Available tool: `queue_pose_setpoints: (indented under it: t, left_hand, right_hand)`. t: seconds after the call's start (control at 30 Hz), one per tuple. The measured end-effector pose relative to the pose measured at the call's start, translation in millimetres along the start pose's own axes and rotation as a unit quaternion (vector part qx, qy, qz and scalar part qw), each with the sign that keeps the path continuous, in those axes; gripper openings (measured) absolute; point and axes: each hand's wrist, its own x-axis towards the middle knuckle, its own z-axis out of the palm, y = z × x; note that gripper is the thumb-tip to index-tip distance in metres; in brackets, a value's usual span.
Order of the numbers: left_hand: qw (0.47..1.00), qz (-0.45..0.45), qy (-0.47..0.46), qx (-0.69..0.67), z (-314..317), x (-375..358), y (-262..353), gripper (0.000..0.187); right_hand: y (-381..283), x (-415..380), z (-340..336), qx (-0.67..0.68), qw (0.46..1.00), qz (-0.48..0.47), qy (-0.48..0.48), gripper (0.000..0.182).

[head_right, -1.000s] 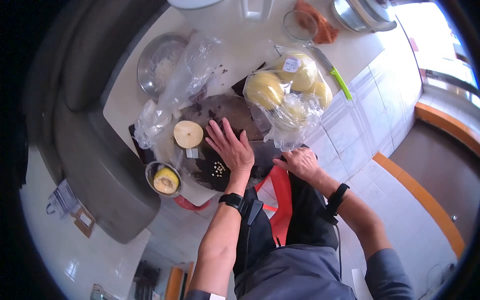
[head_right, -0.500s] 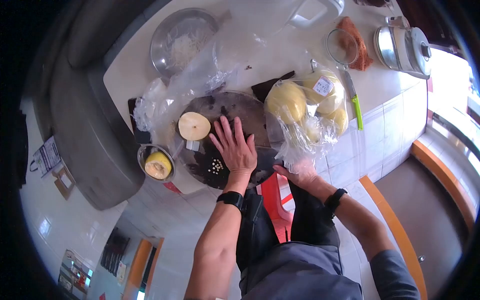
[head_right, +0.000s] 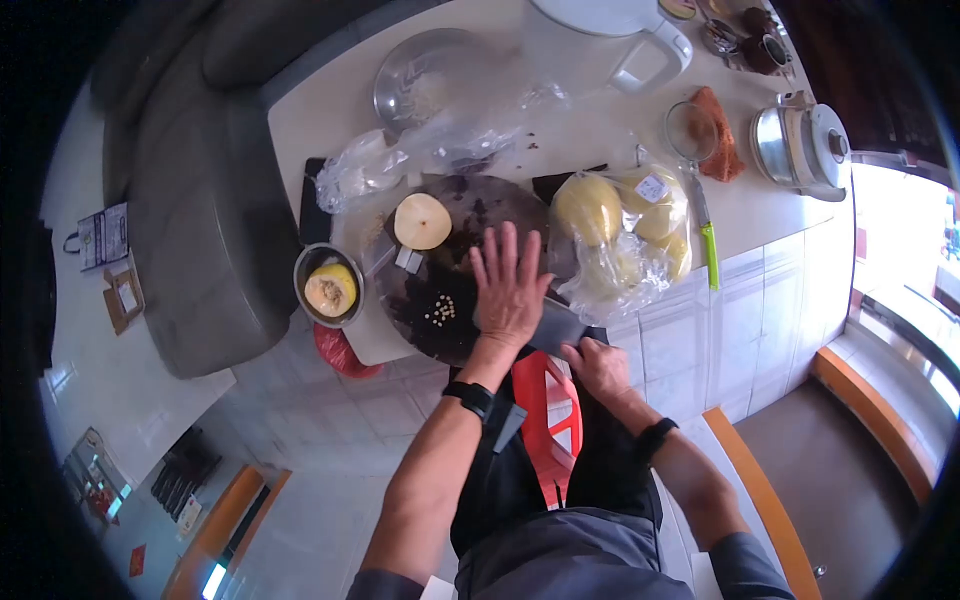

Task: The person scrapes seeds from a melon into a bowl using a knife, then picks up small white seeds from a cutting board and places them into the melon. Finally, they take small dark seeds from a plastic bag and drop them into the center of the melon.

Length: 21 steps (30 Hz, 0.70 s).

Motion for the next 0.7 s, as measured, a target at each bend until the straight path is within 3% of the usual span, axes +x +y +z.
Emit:
queue_pose_setpoints:
  t: [0.07,0.13,0.17,0.23,0.43,0.63,0.7]
  left_hand:
    - [1.000,-0.002,0.012,-0.011,5,-4,14,0.082]
    - [0.999,-0.005,-0.017,-0.041,14,-12,26,0.075]
    - [0.998,-0.007,0.011,-0.064,21,-16,29,0.083]
    - [0.998,-0.011,0.009,-0.062,24,-21,31,0.082]
    - [0.999,-0.009,-0.015,-0.039,23,-24,20,0.073]
    - [0.996,-0.015,0.030,-0.081,12,-18,4,0.070]
    - [0.996,-0.041,0.035,-0.067,0,-25,-10,0.071]
  right_hand:
    - [8,-9,-11,-0.010,1.000,0.004,-0.014,0.042]
    - [19,-19,-16,-0.026,0.999,0.009,-0.031,0.041]
    - [24,-24,-16,-0.037,0.999,0.003,-0.035,0.039]
    - [27,-29,-11,-0.047,0.998,0.000,-0.044,0.038]
    - [17,-25,-6,-0.050,0.998,0.000,-0.037,0.038]
    - [1,-16,-4,-0.047,0.998,0.011,-0.041,0.038]
    - [-11,-13,-2,-0.066,0.995,-0.041,-0.054,0.040]
